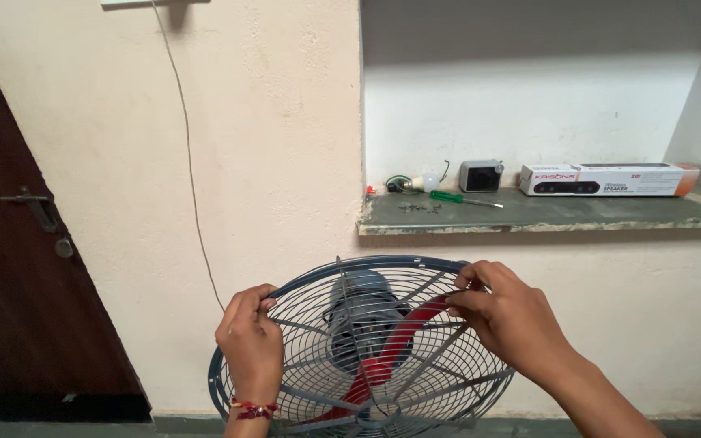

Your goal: The person reassembles a standing electric fan by attaching a red fan blade to the motor hub and securing it with a screwdriver. They then place the front wire cage over the blade and fasten it to the rear cage using screws.

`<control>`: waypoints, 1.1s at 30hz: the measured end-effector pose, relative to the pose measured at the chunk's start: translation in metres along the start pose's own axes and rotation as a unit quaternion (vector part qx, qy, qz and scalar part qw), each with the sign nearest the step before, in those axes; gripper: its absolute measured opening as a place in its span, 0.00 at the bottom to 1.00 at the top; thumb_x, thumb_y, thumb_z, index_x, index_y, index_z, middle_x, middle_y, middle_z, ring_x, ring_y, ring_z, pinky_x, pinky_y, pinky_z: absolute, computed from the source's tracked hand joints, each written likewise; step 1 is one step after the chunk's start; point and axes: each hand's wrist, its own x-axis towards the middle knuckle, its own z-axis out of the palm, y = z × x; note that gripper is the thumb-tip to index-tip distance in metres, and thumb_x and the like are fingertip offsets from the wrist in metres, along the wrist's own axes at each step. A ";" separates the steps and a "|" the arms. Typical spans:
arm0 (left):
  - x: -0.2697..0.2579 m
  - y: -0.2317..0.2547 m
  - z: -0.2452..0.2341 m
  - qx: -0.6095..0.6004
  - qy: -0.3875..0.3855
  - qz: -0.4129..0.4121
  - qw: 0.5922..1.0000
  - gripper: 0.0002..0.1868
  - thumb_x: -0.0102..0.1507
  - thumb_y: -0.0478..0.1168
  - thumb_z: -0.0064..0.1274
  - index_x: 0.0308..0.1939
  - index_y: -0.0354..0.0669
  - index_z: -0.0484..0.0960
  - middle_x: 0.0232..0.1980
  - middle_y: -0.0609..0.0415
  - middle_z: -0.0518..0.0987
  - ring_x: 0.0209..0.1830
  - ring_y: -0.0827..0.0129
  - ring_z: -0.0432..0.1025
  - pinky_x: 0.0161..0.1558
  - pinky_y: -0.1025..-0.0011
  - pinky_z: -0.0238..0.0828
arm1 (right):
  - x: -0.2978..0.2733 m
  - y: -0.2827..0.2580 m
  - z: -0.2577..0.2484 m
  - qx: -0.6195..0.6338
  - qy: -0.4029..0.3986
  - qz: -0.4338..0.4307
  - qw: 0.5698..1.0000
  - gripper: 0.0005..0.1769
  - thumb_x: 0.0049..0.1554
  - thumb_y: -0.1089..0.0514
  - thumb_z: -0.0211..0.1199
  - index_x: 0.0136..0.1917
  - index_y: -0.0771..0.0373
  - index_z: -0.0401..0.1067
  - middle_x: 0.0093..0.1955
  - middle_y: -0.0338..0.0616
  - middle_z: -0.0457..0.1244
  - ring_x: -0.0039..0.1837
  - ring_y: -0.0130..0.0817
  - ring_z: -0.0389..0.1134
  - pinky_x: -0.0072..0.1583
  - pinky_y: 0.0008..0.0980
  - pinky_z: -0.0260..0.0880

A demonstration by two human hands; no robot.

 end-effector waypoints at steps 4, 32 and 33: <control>0.000 0.000 -0.001 0.000 -0.007 0.000 1.000 0.14 0.59 0.18 0.48 0.39 0.33 0.85 0.40 0.48 0.84 0.39 0.65 0.81 0.41 0.70 0.79 | 0.001 0.003 -0.002 -0.002 -0.020 -0.042 0.999 0.12 0.44 0.60 0.73 0.45 0.53 0.82 0.48 0.33 0.66 0.51 0.33 0.70 0.42 0.37 0.73; -0.002 0.004 -0.022 -0.003 -0.002 0.069 0.998 0.15 0.57 0.27 0.60 0.47 0.44 0.89 0.43 0.52 0.81 0.46 0.64 0.74 0.40 0.67 0.76 | 0.001 0.007 -0.017 -0.036 0.073 -0.192 0.978 0.11 0.43 0.61 0.74 0.40 0.60 0.77 0.46 0.40 0.68 0.41 0.35 0.72 0.35 0.34 0.71; -0.002 0.006 -0.024 0.009 0.013 0.094 0.995 0.14 0.57 0.29 0.62 0.46 0.44 0.89 0.42 0.52 0.81 0.45 0.64 0.74 0.44 0.64 0.73 | 0.000 0.005 -0.015 -0.032 0.071 -0.202 0.976 0.11 0.43 0.61 0.73 0.41 0.60 0.76 0.47 0.40 0.68 0.42 0.35 0.72 0.36 0.34 0.71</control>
